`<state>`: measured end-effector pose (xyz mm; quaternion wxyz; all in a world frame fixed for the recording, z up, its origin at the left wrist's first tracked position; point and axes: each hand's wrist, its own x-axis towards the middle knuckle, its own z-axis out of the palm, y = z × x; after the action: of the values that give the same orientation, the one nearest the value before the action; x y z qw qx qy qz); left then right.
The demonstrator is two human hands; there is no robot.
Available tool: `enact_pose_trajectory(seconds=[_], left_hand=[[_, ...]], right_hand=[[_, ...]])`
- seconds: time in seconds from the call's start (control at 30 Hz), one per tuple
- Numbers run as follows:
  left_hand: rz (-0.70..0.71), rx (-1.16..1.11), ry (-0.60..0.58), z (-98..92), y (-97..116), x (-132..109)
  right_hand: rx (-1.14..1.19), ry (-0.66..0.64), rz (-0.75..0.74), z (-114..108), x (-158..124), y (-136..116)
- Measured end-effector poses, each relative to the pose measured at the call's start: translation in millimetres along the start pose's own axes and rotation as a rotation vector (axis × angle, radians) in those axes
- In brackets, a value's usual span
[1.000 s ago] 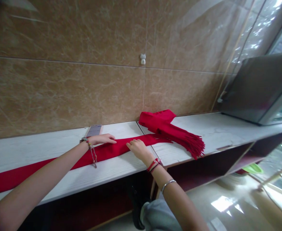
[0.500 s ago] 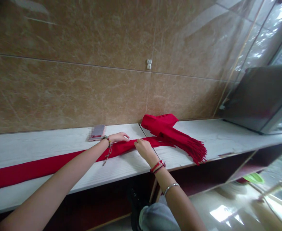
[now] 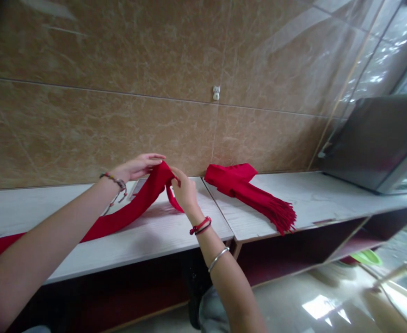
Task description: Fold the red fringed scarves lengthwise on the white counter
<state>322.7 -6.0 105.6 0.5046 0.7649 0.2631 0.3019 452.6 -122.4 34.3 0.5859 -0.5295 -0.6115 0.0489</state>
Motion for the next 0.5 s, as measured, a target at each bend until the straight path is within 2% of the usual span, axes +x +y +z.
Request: enact_pose_trajectory(seconds=[0.1, 0.2, 0.27, 0.4, 0.5], left_hand=[[-0.018, 0.000, 0.053, 1.2, 22.4, -1.5], [-0.047, 0.075, 0.046, 25.2, 18.3, 6.9], [-0.065, 0.167, 0.021, 50.7, 0.3, 16.0], [-0.055, 0.316, -0.067, 108.9, -51.7, 34.1], [-0.046, 0.393, -0.156, 140.2, -81.5, 39.7]], right_hand=[[0.303, 0.017, 0.009, 4.7, 7.9, -6.6], [0.296, 0.006, 0.055, -8.3, 2.6, 9.6], [0.197, -0.041, 0.116, -25.0, -6.6, 32.0], [-0.101, -0.207, 0.333, -63.9, -30.1, 83.1], [-0.168, -0.273, 0.423, -85.4, -42.6, 107.5]])
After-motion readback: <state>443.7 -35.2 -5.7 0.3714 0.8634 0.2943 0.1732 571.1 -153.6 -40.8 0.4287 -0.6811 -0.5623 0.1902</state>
